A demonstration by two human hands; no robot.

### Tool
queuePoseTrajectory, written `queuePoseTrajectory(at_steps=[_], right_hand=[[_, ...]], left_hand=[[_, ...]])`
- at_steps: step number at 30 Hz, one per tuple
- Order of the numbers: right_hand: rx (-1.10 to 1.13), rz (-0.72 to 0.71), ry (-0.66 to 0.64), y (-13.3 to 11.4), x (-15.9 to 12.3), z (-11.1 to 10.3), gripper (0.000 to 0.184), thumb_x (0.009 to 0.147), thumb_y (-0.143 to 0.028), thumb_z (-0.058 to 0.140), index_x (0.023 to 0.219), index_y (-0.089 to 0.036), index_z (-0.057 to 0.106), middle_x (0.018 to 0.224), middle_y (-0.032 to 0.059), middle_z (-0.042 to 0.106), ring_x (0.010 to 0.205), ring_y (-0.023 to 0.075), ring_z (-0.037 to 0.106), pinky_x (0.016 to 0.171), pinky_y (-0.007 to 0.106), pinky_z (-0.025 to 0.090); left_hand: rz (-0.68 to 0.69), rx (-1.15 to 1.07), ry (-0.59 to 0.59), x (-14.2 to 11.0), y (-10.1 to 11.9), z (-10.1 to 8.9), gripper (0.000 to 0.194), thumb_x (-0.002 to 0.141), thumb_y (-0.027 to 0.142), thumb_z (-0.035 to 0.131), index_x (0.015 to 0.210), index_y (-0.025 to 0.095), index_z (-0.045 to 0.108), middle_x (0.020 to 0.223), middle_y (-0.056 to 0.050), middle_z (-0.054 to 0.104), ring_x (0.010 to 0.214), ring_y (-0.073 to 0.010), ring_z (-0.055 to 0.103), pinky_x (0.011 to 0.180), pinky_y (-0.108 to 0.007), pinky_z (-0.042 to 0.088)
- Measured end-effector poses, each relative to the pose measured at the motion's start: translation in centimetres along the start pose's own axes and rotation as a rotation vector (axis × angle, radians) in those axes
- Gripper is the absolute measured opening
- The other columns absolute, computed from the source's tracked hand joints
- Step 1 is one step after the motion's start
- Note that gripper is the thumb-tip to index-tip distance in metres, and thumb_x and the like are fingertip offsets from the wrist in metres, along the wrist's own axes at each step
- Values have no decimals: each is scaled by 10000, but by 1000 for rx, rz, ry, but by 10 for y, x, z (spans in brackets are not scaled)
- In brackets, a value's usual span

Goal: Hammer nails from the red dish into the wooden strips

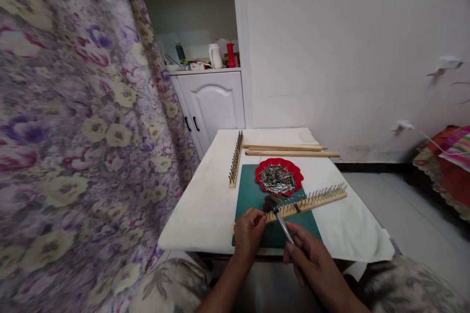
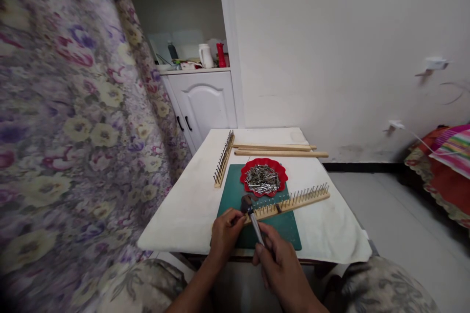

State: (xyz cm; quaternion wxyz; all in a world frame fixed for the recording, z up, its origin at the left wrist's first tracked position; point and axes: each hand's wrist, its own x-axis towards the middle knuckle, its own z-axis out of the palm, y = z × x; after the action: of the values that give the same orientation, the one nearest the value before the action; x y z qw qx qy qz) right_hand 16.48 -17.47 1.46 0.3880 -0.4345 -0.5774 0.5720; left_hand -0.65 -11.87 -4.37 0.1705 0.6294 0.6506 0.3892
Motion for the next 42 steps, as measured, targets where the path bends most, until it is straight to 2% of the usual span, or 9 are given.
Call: queuePoseTrajectory(at_steps=[6, 14, 21, 28, 34, 42], right_hand=[[-14, -7, 11, 3, 2, 2, 405, 888, -374, 471, 1256, -204, 463, 651, -50, 569, 332, 55, 414, 353, 182, 297], [-95, -15, -37, 3, 3, 5, 392, 891, -342, 440, 1252, -194, 464, 667, -38, 583, 324, 55, 422, 347, 184, 324], [-68, 6, -53, 3, 5, 4, 410, 876, -374, 465, 1227, -163, 481, 638, -43, 582, 312, 54, 408, 344, 186, 307], [75, 51, 51, -2, -6, -4, 422, 872, -408, 505, 1244, -218, 445, 656, -59, 554, 340, 57, 410, 352, 186, 281], [64, 17, 62, -1, -6, -6, 402, 887, -405, 492, 1228, -198, 443, 672, -50, 565, 345, 51, 405, 370, 195, 278], [118, 64, 117, 10, -16, -5, 517, 824, -516, 532, 1225, -197, 463, 652, -38, 573, 329, 53, 371, 344, 189, 242]], left_hand=[[8, -10, 5, 0, -3, 2, 156, 785, 237, 538, 680, 191, 643, 658, 21, 579, 592, -103, 519, 556, -199, 331], [-23, 45, 6, 0, -1, 2, 204, 772, 234, 533, 576, 177, 529, 581, 46, 463, 533, -87, 454, 506, -200, 272], [-2, 65, 13, 0, -1, 2, 196, 781, 233, 525, 595, 178, 556, 591, 39, 485, 541, -92, 464, 511, -205, 276], [13, -7, 1, -1, 0, 0, 145, 791, 222, 537, 737, 200, 670, 697, 12, 601, 621, -111, 550, 589, -204, 369], [10, -77, 13, -2, -2, 0, 126, 782, 222, 562, 766, 188, 682, 693, 7, 594, 610, -111, 543, 583, -201, 390], [10, -60, -3, 0, 0, -2, 138, 794, 225, 546, 752, 192, 674, 703, 6, 593, 627, -113, 553, 591, -201, 392]])
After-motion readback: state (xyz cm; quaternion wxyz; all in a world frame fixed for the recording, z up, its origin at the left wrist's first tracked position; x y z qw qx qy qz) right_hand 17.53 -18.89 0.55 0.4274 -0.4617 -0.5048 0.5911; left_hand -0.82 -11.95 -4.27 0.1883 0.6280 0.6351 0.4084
